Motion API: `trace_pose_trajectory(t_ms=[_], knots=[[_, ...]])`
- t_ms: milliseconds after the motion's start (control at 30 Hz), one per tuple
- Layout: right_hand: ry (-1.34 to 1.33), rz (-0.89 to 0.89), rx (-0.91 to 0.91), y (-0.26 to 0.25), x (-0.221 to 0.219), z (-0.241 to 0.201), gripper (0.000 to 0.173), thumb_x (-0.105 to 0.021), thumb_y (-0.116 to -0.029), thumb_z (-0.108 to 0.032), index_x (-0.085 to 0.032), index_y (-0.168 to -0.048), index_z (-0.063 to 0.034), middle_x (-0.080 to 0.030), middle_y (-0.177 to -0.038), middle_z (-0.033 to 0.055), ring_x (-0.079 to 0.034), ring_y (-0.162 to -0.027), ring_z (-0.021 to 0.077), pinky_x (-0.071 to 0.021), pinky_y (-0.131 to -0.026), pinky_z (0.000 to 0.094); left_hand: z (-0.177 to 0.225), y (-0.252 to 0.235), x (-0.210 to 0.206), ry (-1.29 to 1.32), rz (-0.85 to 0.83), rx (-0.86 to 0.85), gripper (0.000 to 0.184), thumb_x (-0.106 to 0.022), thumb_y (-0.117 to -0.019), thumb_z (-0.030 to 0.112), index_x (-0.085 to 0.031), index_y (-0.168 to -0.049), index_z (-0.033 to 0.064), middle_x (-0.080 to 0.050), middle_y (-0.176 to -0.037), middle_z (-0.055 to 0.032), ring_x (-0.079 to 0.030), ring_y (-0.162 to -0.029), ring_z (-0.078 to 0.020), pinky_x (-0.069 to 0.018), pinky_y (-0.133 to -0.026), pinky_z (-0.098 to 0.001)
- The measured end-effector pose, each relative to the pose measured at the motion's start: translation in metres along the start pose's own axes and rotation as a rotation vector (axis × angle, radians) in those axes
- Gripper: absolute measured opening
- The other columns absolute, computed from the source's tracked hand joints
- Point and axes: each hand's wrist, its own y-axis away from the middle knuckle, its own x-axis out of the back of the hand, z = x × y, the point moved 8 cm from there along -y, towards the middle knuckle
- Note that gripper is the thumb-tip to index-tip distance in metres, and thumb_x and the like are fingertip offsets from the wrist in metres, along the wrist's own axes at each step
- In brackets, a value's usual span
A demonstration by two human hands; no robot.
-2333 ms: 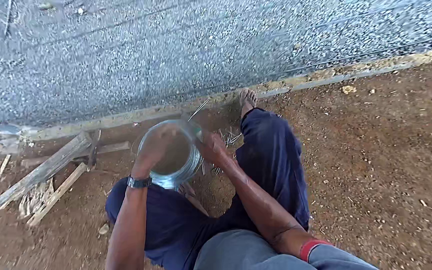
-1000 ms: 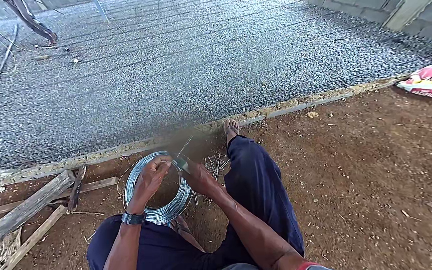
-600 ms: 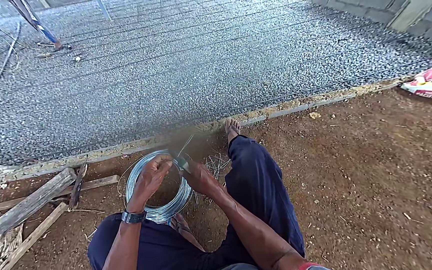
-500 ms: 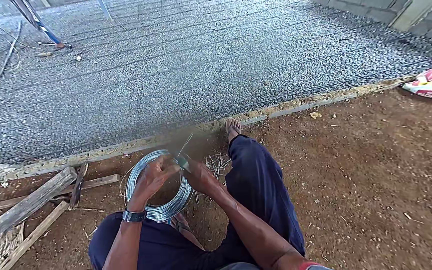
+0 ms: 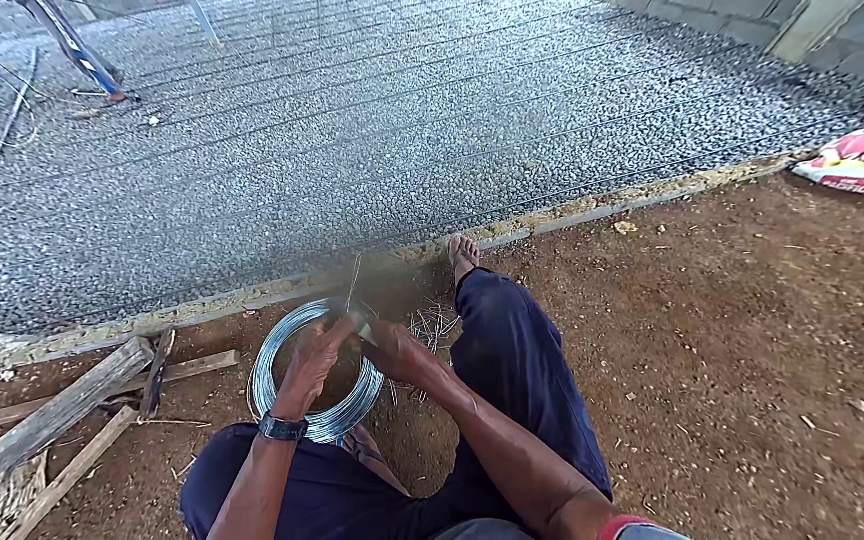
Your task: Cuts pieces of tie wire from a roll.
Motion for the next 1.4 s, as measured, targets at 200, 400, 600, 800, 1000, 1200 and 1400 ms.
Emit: trace_pose_trajectory(t_ms=[200, 400, 600, 800, 1000, 1200, 1400], knots=[[-0.059, -0.009, 0.019, 0.000, 0.000, -0.002, 0.038, -0.061, -0.0997, -0.040, -0.063, -0.121, -0.0093, -0.071, -0.100, 0.0100, -0.070, -0.094, 0.0238, -0.0573, -0.087, 0.0495, 0.008, 0.002, 0.004, -0.015, -0.014, -0.013, 0.032, -0.069, -0.0981, 0.038, -0.073, -0.108, 0.0071, -0.071, -0.082, -0.0044, -0.055, -0.057, -0.0072, -0.0402, -0.049, -0.0209], [-0.164, -0.077, 0.047, 0.002, -0.001, -0.005, 0.040, -0.066, -0.0978, -0.035, -0.061, -0.129, -0.0096, -0.071, -0.107, 0.0100, -0.069, -0.098, 0.0219, -0.0564, -0.090, 0.0483, 0.013, 0.001, 0.010, -0.057, -0.029, -0.012, 0.032, -0.069, -0.0981, 0.038, -0.074, -0.109, 0.0088, -0.072, -0.085, -0.0032, -0.052, -0.056, -0.0054, -0.0367, -0.047, -0.0199], [-0.139, -0.015, 0.003, 0.001, -0.005, 0.000, 0.037, -0.059, -0.1010, -0.034, -0.059, -0.129, -0.0091, -0.071, -0.104, 0.0105, -0.070, -0.097, 0.0236, -0.0570, -0.089, 0.0480, 0.013, -0.002, 0.008, -0.088, -0.035, -0.017, 0.033, -0.070, -0.0974, 0.037, -0.074, -0.111, 0.0080, -0.073, -0.087, -0.0037, -0.057, -0.060, -0.0074, -0.0424, -0.051, -0.0215], [-0.124, 0.037, 0.001, 0.001, -0.002, 0.002, 0.035, -0.058, -0.1011, -0.034, -0.061, -0.125, -0.0085, -0.071, -0.101, 0.0101, -0.070, -0.094, 0.0228, -0.0573, -0.087, 0.0469, 0.014, -0.004, 0.007, -0.113, -0.108, -0.048, 0.036, -0.069, -0.0976, 0.040, -0.074, -0.111, 0.0076, -0.072, -0.089, -0.0046, -0.062, -0.068, -0.0117, -0.0502, -0.060, -0.0251], [-0.103, 0.054, -0.032, 0.003, -0.001, 0.001, 0.037, -0.057, -0.1013, -0.034, -0.060, -0.129, -0.0091, -0.071, -0.103, 0.0105, -0.070, -0.096, 0.0240, -0.0570, -0.088, 0.0480, 0.021, 0.000, 0.011, -0.163, -0.168, -0.076, 0.032, -0.068, -0.0983, 0.033, -0.072, -0.118, 0.0081, -0.071, -0.093, -0.0037, -0.062, -0.071, -0.0111, -0.0508, -0.063, -0.0248], [-0.076, 0.086, -0.107, 0.006, 0.000, 0.014, 0.040, -0.060, -0.1033, -0.039, -0.060, -0.130, -0.0088, -0.071, -0.094, 0.0150, -0.071, -0.083, 0.0308, -0.0587, -0.076, 0.0558, 0.022, 0.025, 0.036, -0.433, -0.085, -0.062, 0.034, -0.063, -0.1019, 0.034, -0.064, -0.132, 0.0186, -0.071, -0.098, -0.0051, -0.061, -0.070, -0.0145, -0.0509, -0.061, -0.0324], [-0.085, 0.174, -0.092, 0.022, 0.004, 0.006, 0.036, -0.059, -0.1037, -0.042, -0.059, -0.125, -0.0136, -0.068, -0.085, 0.0116, -0.066, -0.066, 0.0278, -0.0565, -0.057, 0.0522, 0.027, 0.007, 0.035, -0.317, -0.136, -0.218, 0.026, -0.060, -0.1034, 0.024, -0.067, -0.127, 0.0156, -0.069, -0.092, -0.0046, -0.059, -0.068, -0.0138, -0.0478, -0.056, -0.0278]])
